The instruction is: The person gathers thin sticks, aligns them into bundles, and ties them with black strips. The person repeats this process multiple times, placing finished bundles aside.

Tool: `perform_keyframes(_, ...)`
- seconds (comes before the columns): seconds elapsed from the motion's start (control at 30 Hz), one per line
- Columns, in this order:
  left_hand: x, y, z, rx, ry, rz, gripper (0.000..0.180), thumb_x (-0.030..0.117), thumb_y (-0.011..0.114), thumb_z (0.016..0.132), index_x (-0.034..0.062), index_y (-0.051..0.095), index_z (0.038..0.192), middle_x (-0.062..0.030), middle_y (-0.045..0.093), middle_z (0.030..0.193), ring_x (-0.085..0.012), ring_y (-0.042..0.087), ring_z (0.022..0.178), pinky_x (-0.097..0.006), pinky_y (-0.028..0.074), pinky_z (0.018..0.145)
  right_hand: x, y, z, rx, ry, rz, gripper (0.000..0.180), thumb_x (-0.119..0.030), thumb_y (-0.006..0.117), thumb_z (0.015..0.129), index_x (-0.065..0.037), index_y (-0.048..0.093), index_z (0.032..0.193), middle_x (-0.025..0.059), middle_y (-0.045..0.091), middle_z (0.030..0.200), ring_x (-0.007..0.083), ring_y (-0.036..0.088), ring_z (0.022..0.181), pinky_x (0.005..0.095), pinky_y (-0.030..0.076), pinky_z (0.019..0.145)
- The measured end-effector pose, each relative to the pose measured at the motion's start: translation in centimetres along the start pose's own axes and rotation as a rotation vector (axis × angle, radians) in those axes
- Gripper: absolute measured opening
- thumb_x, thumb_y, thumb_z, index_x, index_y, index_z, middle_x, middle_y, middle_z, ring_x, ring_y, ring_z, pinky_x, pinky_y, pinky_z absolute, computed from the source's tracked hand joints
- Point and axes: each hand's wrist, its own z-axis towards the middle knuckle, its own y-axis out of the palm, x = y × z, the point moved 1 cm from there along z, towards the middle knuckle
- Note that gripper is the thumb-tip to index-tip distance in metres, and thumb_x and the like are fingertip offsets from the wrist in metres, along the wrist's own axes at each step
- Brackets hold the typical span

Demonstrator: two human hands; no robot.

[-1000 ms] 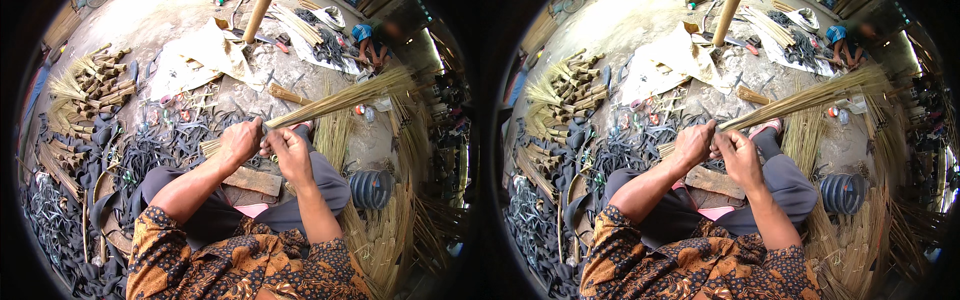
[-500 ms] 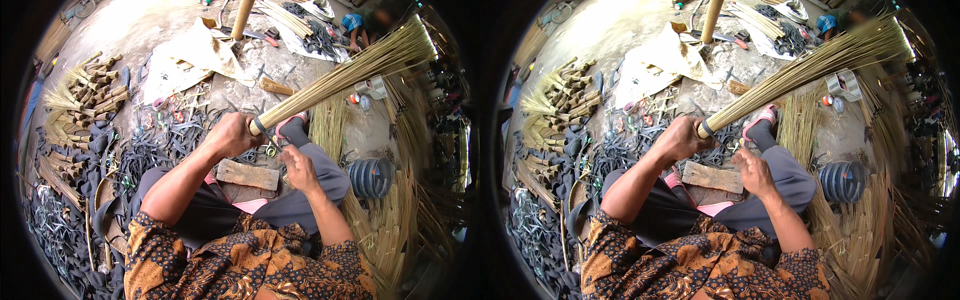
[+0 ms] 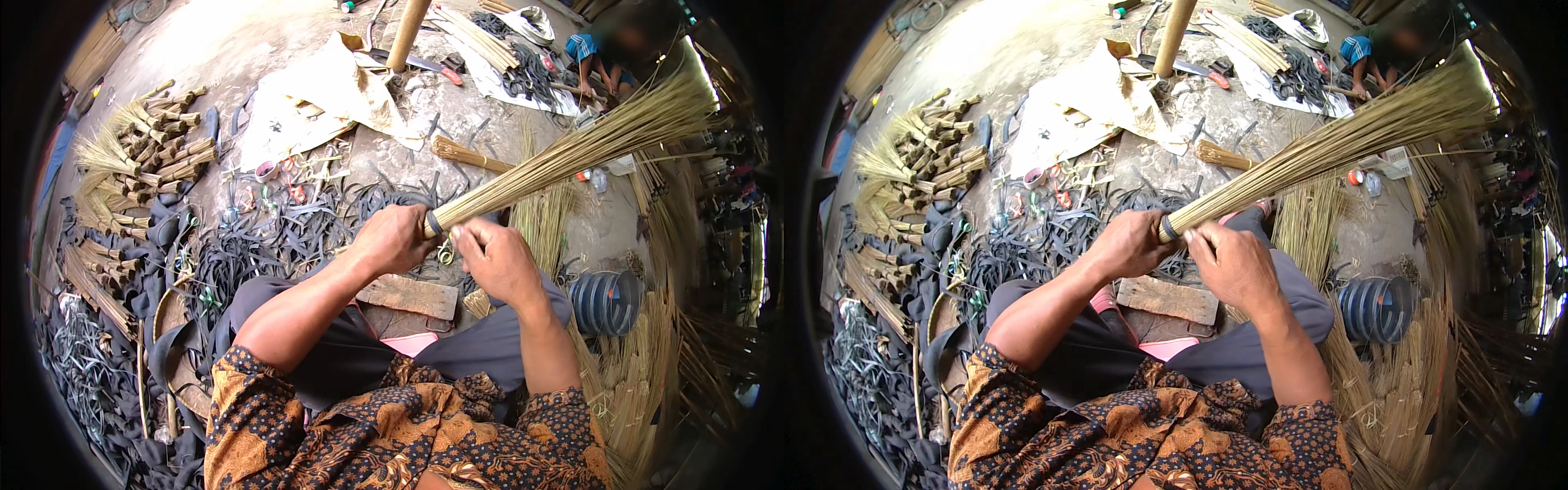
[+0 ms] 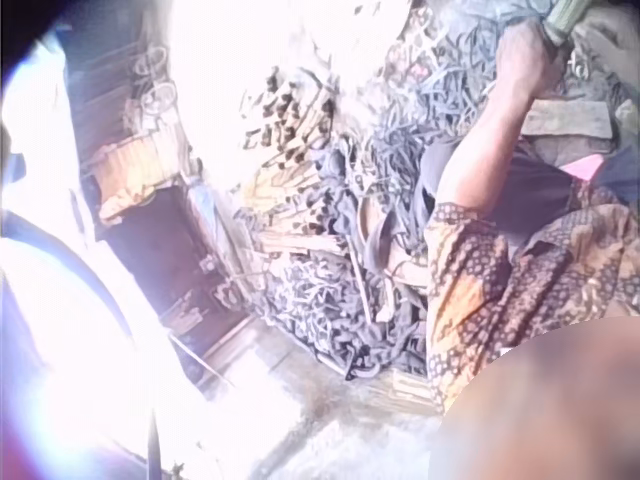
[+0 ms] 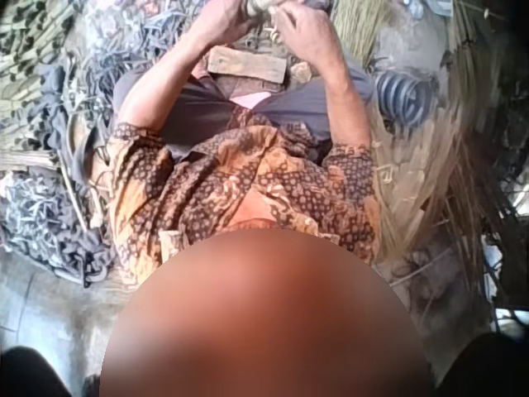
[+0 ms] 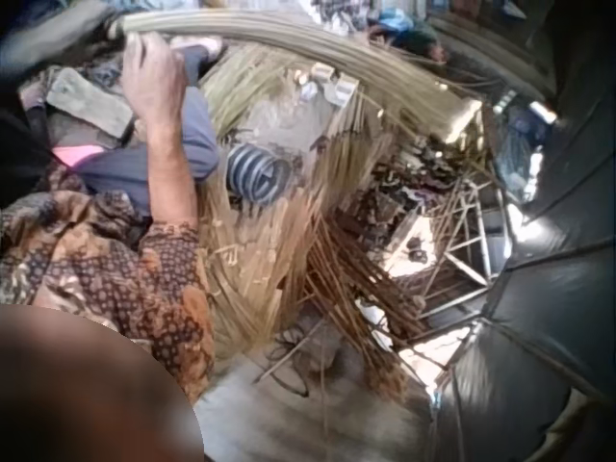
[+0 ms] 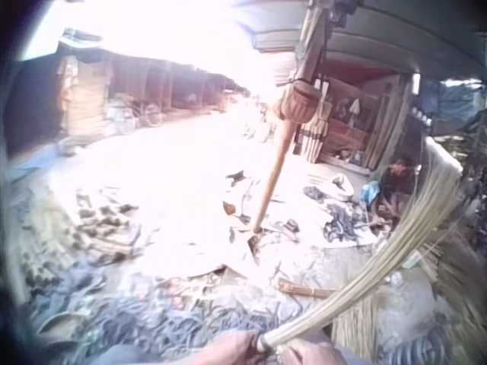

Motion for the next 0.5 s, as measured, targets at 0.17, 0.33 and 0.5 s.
perform_keyframes(0.17, -1.2, 1.8, 0.4, 0.19, 0.042, 0.218, 0.02, 0.022, 0.065, 0.089, 0.0028, 0.067, 0.083, -0.0218, 0.07, 0.075, -0.0425, 0.07, 0.071, -0.053, 0.057, 0.065, -2.7, 2.2, 4.4, 0.126, 0.053, 0.077, 0.032, -0.026, 0.067, 0.097, 0.002, 0.072, 0.111, 0.0207, 0.073, 0.078, 0.0353, 0.074, 0.073, 0.0428, 0.057, 0.07)
perform_keyframes(0.33, -2.2, 1.9, 0.6, 0.19, -0.014, 0.281, 0.02, 0.025, 0.067, 0.089, 0.0042, 0.065, 0.087, -0.0204, 0.07, 0.076, -0.0408, 0.072, 0.073, -0.051, 0.057, 0.064, -1.9, 3.6, 4.8, -0.032, 0.104, 0.543, 0.035, -0.031, 0.063, 0.104, 0.002, 0.072, 0.108, 0.0134, 0.074, 0.079, 0.0157, 0.069, 0.061, 0.0296, 0.054, 0.06)
perform_keyframes(0.5, -3.2, 1.7, 1.6, 0.244, -0.062, 0.292, 0.024, 0.025, 0.064, 0.094, 0.0069, 0.057, 0.109, -0.0189, 0.073, 0.084, -0.0415, 0.073, 0.076, -0.051, 0.058, 0.063, -1.0, 6.6, 1.4, 0.101, 0.149, 0.955, 0.037, -0.031, 0.055, 0.11, 0.002, 0.067, 0.101, 0.0058, 0.069, 0.077, 0.0109, 0.068, 0.067, 0.0236, 0.053, 0.057)
